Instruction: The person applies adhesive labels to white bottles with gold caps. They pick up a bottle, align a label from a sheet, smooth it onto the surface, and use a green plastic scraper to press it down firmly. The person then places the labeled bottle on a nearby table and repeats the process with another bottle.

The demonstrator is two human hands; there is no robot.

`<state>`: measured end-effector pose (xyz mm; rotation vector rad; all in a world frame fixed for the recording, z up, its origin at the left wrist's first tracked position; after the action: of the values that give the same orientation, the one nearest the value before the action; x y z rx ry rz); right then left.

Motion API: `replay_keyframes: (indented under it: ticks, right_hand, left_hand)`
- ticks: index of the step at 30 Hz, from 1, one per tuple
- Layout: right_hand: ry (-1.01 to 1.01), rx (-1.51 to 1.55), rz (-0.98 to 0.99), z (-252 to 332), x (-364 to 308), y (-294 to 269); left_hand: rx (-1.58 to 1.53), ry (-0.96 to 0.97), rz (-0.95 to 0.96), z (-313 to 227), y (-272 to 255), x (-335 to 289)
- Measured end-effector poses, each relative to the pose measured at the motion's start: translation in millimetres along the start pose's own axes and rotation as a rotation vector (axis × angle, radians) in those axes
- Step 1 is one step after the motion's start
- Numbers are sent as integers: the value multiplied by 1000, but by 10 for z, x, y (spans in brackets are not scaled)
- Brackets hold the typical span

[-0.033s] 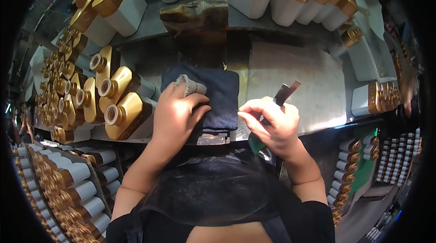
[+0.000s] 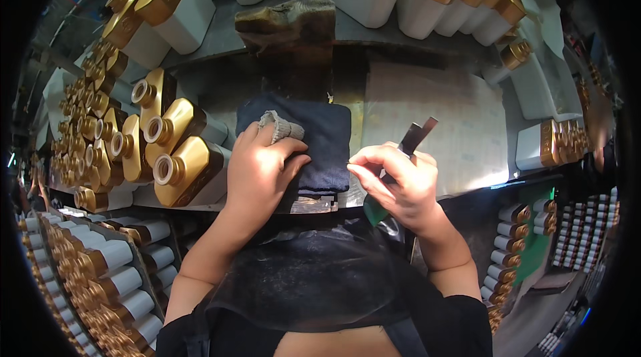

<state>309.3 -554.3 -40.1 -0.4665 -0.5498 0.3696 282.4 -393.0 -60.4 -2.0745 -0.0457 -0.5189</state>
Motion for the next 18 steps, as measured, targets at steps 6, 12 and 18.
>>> replay_keyframes:
  ticks: [6,12,18]
  right_hand:
    - [52,23,43,-66,9,117]
    - [104,131,114,62,-24,197]
    - [-71,137,54,307,-158,76]
  left_hand:
    - [-70,-27,-9,87,73,24]
    - [-489,-121,16,3,-46,-10]
    - [-869,-245,139,-232,51,-96]
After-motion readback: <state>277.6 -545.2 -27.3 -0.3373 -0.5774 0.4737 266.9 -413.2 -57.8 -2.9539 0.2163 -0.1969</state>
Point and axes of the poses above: each hand's wrist, its own x-axis towards the middle knuckle, its own y-axis out of the palm, z = x × y, the point moved 10 cm from there along x, towards the middle knuckle, and after that the axes turned 9 degrees about y, right-handed, at the moved point
